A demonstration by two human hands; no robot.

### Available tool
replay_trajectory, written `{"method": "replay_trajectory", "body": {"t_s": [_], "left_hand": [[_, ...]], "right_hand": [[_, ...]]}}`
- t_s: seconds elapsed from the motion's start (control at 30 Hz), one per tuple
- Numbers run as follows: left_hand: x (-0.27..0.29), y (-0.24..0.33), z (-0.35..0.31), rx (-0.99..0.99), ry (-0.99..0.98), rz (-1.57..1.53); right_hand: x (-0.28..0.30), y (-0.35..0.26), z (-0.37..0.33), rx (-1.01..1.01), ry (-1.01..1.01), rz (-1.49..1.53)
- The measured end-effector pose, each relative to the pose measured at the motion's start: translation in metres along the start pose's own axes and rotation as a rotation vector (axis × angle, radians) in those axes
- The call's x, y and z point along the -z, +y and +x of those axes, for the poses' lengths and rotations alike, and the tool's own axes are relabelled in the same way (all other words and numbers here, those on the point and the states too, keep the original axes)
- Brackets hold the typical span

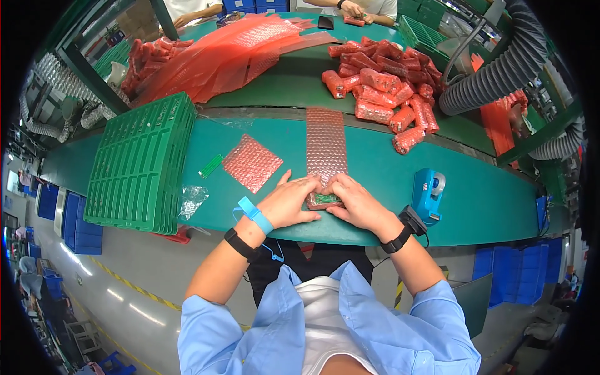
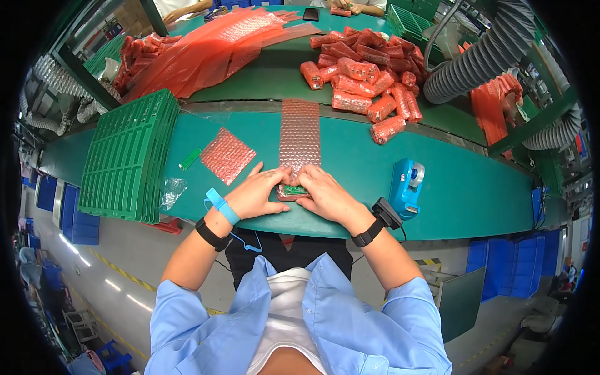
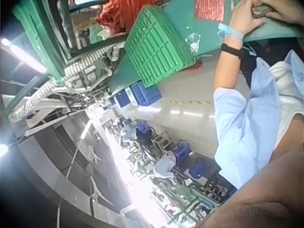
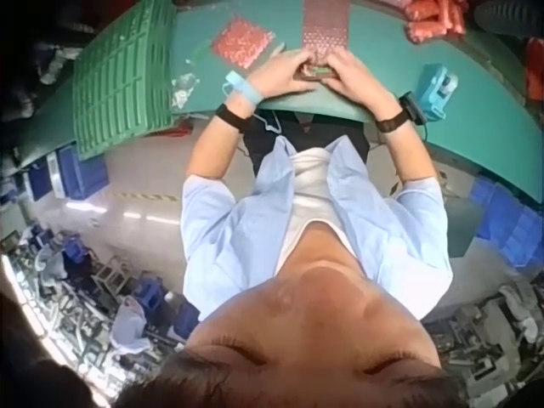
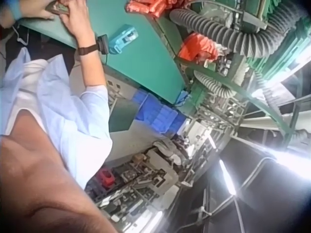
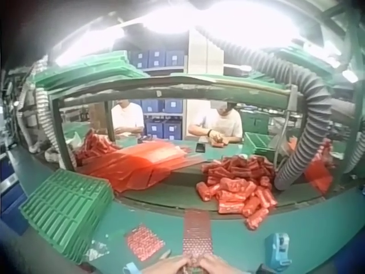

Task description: The person picks up a circuit board and places it onto a strip of bubble wrap, then rolls the bubble wrap around the board by hand. They repeat this process multiple times, rolling each circuit board into the same long strip of bubble wrap.

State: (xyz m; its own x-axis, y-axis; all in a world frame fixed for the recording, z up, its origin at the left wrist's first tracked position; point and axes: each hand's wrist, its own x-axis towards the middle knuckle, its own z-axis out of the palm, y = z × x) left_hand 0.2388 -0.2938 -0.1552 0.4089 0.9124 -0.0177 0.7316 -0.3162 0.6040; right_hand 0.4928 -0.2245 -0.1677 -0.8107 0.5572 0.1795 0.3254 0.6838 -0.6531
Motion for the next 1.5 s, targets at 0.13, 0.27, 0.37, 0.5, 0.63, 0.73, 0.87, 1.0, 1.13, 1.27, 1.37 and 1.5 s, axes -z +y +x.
{"method": "replay_trajectory", "body": {"t_s": [0.13, 0.27, 0.37, 0.5, 0.63, 0.73, 0.87, 1.0, 1.13, 1.27, 1.37, 1.5], "left_hand": [[-0.001, 0.009, 0.003, -0.032, 0.061, 0.074], [0.007, 0.020, 0.008, 0.042, 0.014, 0.033], [0.013, 0.022, 0.014, 0.092, -0.011, -0.003], [0.017, 0.021, 0.019, 0.113, 0.018, -0.016], [0.020, 0.014, 0.024, 0.130, 0.041, -0.049], [0.018, 0.000, 0.032, 0.129, 0.056, -0.067], [0.013, -0.011, 0.043, 0.000, 0.099, -0.031], [0.010, -0.013, 0.059, 0.041, 0.153, 0.057], [0.018, -0.013, 0.076, 0.136, 0.230, 0.041], [0.022, -0.010, 0.086, 0.218, 0.255, -0.025], [0.023, -0.009, 0.084, 0.217, 0.297, 0.025], [0.037, -0.011, 0.069, 0.242, 0.338, 0.014]], "right_hand": [[0.010, -0.001, 0.006, 0.051, -0.006, -0.080], [0.016, 0.012, 0.013, 0.043, -0.061, 0.071], [0.020, 0.017, 0.016, 0.019, -0.040, 0.130], [0.030, 0.006, 0.008, -0.083, 0.079, 0.155], [0.029, 0.009, -0.002, -0.075, 0.231, 0.047], [0.027, 0.013, -0.004, -0.061, 0.277, -0.030], [0.026, 0.016, -0.001, -0.104, 0.273, -0.037], [0.030, 0.025, 0.012, -0.199, 0.263, 0.045], [0.034, 0.025, 0.025, -0.311, 0.244, 0.053], [0.036, 0.023, 0.029, -0.376, 0.282, 0.003], [0.033, 0.017, 0.028, -0.369, 0.351, 0.049], [0.024, -0.004, 0.037, -0.354, 0.429, 0.179]]}}
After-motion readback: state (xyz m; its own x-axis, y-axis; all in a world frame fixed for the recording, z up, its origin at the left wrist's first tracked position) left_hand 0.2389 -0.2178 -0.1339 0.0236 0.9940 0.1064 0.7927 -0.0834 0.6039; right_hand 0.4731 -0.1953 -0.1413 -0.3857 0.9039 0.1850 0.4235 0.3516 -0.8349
